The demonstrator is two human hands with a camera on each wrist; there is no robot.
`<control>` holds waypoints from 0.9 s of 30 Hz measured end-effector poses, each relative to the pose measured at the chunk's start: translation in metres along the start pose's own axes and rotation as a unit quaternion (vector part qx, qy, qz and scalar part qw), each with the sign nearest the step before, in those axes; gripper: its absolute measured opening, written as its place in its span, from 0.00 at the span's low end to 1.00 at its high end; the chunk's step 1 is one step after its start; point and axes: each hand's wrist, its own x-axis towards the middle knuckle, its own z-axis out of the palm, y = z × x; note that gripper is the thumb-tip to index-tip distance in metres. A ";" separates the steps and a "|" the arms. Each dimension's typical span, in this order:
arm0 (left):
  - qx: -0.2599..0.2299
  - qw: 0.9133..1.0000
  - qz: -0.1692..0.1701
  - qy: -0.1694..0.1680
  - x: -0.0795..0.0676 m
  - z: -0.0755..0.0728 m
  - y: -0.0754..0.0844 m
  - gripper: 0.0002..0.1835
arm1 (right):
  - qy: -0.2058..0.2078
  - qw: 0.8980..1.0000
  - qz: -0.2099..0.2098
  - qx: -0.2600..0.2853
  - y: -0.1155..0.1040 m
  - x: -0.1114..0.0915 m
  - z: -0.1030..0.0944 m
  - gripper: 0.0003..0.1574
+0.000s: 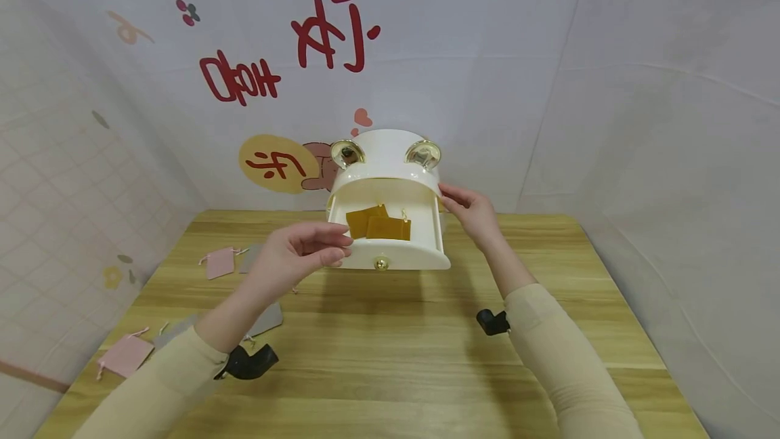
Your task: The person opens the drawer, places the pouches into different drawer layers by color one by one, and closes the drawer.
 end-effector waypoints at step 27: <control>-0.140 0.990 -0.017 0.010 -0.017 0.058 -0.069 0.20 | -0.003 1.000 0.002 0.005 0.000 0.000 0.001 0.29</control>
